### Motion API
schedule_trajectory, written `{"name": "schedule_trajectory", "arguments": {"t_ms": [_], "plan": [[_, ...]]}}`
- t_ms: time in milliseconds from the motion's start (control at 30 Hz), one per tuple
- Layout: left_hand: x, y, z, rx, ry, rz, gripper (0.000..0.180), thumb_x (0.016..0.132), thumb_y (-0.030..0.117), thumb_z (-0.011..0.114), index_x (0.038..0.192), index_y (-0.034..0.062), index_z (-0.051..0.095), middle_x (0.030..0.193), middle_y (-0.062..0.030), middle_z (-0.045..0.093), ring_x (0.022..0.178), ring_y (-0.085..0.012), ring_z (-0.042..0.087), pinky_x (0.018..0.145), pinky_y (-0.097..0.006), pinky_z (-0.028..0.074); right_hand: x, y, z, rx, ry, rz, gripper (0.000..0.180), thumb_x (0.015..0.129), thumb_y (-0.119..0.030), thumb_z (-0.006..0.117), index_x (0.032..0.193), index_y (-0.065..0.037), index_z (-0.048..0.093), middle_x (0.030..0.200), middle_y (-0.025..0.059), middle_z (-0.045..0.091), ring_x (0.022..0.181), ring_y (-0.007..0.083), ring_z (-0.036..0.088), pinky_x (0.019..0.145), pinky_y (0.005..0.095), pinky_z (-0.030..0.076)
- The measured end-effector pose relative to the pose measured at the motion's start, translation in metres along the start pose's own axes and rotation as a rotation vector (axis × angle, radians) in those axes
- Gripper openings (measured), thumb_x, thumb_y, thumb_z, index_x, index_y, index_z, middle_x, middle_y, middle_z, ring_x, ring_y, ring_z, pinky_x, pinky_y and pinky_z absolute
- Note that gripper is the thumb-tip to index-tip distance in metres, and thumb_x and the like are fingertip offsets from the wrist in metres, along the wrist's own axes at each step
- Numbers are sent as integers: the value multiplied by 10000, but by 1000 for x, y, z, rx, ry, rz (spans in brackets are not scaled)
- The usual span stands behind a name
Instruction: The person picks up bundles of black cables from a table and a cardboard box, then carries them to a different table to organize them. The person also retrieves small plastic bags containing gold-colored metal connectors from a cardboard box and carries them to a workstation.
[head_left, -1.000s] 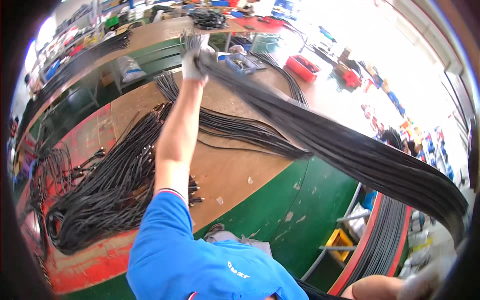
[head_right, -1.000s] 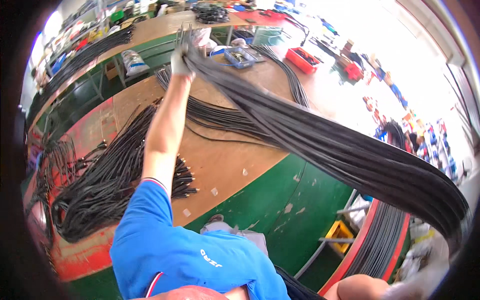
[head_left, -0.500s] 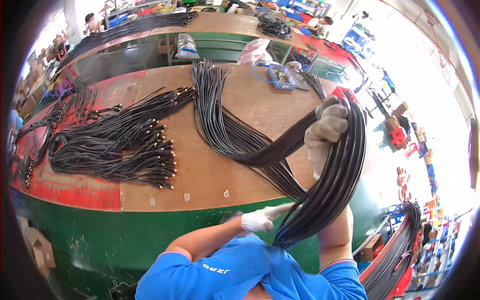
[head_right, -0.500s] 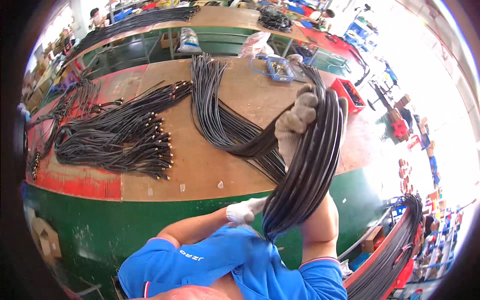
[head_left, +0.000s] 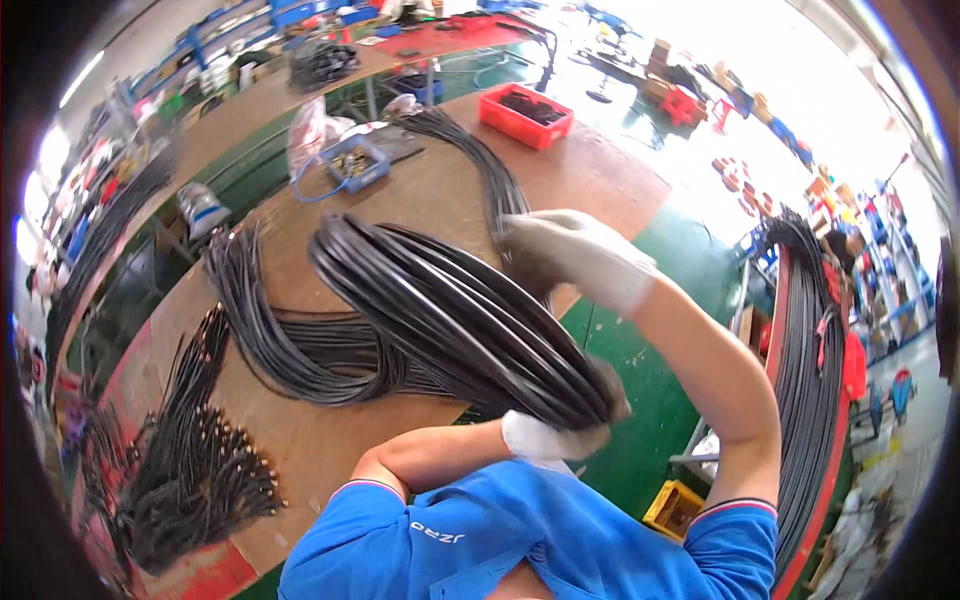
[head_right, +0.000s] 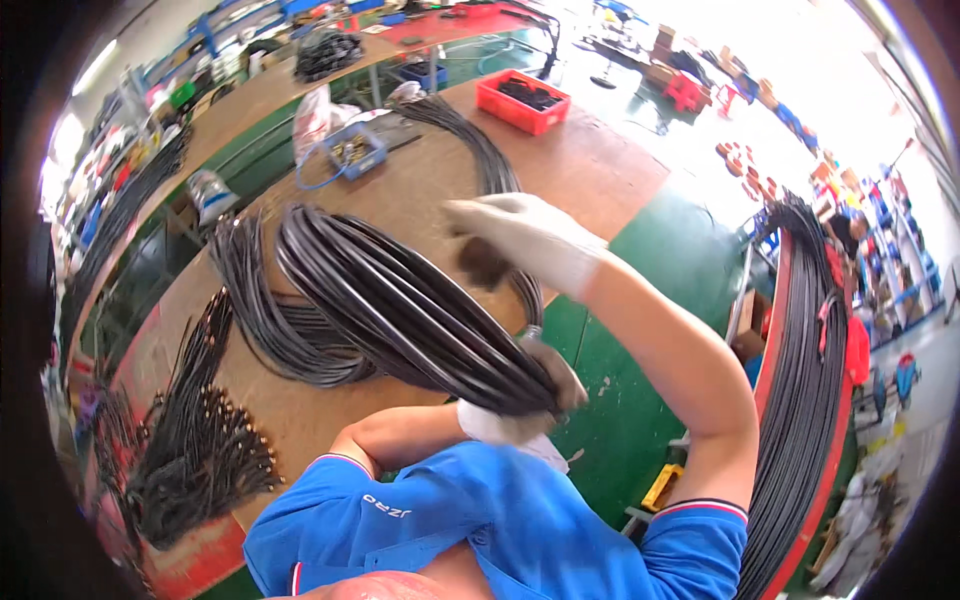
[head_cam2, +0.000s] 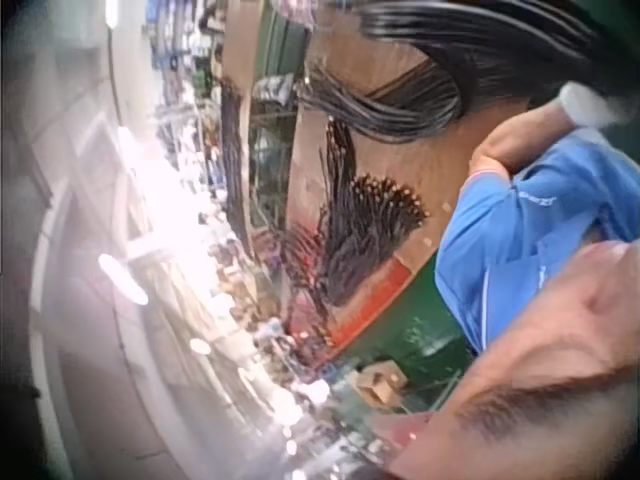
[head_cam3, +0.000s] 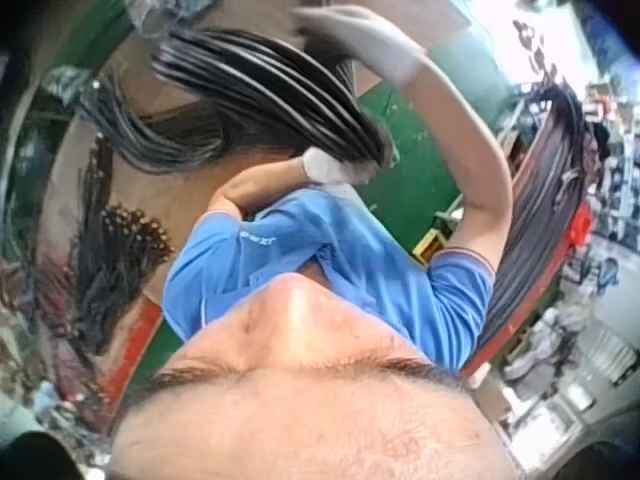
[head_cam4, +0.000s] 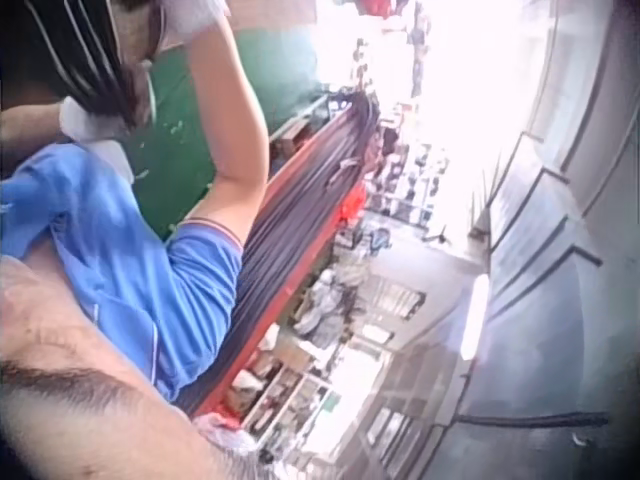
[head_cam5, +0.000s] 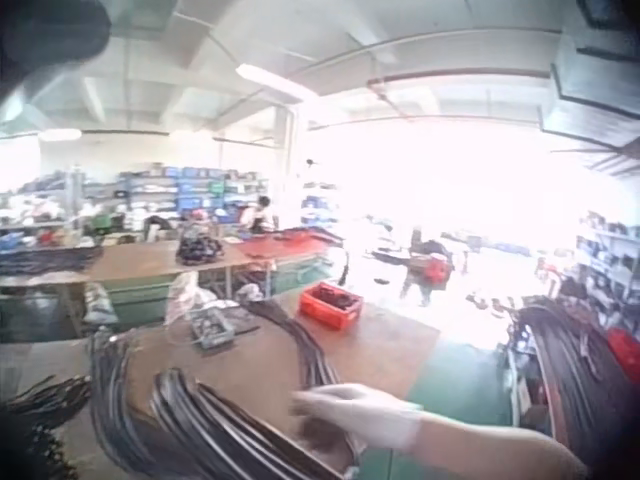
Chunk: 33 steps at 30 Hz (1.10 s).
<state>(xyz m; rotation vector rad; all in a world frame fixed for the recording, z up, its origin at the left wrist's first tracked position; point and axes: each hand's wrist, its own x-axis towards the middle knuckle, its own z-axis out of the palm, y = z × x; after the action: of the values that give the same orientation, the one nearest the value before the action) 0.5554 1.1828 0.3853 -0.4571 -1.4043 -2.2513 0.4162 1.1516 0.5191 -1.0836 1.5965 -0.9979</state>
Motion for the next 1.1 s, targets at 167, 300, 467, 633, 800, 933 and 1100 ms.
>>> {"name": "schedule_trajectory", "arguments": {"t_ms": [167, 300, 467, 633, 800, 933, 1100], "plan": [[95, 18, -33, -272, 149, 273, 351, 833, 173, 750, 1062, -14, 563, 816, -131, 660, 768, -243, 665, 790, -416, 571, -166, 179, -108, 640, 201, -12, 694, 977, -659, 419, 851, -13, 640, 698, 122, 660, 532, 247, 639, 458, 367, 503], [144, 20, -22, -500, 320, 289, 292, 863, 218, 641, 1124, 95, 593, 845, -42, 606, 808, -194, 586, 803, -381, 469, -194, 318, -42, 1331, -98, 516, 1138, 819, -898, 289, 1286, 100, 574, 1013, 243, 698, 810, 306, 688, 786, 452, 548], [181, -6, -4, -465, 387, 320, 313, 865, 247, 649, 1139, 104, 599, 885, -19, 597, 812, -175, 549, 831, -370, 439, -120, 318, -13, 1649, -247, 244, 1313, 666, -975, 332, 1476, 58, 359, 1381, 246, 548, 1232, 368, 566, 1062, 467, 448], [189, -29, 19, -401, 454, 300, 352, 872, 268, 652, 1161, 75, 596, 893, -17, 592, 807, -173, 545, 814, -351, 441, -80, 308, -56, 2125, 376, -207, 1118, 781, -871, 437, 1386, 69, 417, 1356, 270, 528, 1233, 404, 542, 1072, 573, 425], [172, -19, 20, -401, 478, 304, 367, 873, 295, 630, 1172, 84, 605, 911, -13, 605, 812, -180, 555, 820, -378, 437, -55, 373, -130, 2073, 846, -159, 870, 940, -750, 351, 1273, 49, 436, 1091, 247, 618, 958, 393, 630, 891, 554, 536], [164, -7, -1, -482, 465, 373, 381, 887, 317, 636, 1173, 69, 593, 845, 33, 539, 764, -138, 516, 774, -336, 428, -34, 489, -236, 1975, 943, -356, 758, 955, -689, 276, 1189, -58, 624, 1014, 158, 686, 833, 351, 655, 804, 549, 541], [137, -15, -48, -540, 481, 440, 348, 897, 334, 650, 1120, 83, 561, 744, 73, 406, 646, -87, 390, 650, -280, 335, -14, 536, -401, 1557, 977, -720, 396, 929, -536, 563, 853, -169, 687, 829, 32, 713, 847, 298, 679, 800, 496, 568]]}}
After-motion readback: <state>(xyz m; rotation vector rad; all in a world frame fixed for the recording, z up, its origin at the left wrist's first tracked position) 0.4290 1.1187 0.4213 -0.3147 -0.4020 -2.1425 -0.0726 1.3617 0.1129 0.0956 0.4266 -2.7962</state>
